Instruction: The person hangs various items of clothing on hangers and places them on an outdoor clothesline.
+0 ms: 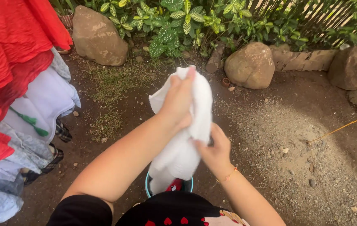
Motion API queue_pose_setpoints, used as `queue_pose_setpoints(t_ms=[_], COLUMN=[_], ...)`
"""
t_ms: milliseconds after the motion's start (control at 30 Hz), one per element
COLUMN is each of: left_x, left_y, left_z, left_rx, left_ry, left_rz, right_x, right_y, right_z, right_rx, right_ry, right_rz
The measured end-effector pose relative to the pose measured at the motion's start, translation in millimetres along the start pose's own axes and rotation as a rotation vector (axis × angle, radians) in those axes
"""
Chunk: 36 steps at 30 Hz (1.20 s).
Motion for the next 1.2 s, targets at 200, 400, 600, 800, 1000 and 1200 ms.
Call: queue_pose_setpoints(t_ms=[200, 400, 600, 800, 1000, 1200], left_x=[11, 9, 3, -15, -33, -72], left_y=[23, 70, 95, 116, 137, 119], left_z=[-13, -23, -59, -110, -95, 20], left_rx=[-0.033, 0.234, 0.383, 0.761, 1.363, 1.44], left_ry=[-0.105, 0.026, 0.274, -0.021, -0.67, -0.488], left_rz=[-0.145, -0.008, -0.23, -0.683, -0.361, 0.095], right_x=[-6, 16, 34, 36, 43, 42], right_y=[36, 42, 39, 40, 53, 65], right_z=[68, 24, 33, 65, 44, 32], right_rx=[0.481, 0.188, 0.354, 0.823, 0.754, 1.032], right_ry=[-0.614, -0.339, -0.504, -0.831, -0.869, -0.863], right_rz=[0.437, 0.246, 0.237, 0.34, 0.427, 0.295])
Point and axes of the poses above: each hand's wrist, its own x-axis towards the middle knuckle, its own y-axis out of the back of the hand, z = x × y, the point moved 6 cm from there along x, towards the middle knuckle, and after that the axes turned 8 degrees about x, right-handed, at the moved point
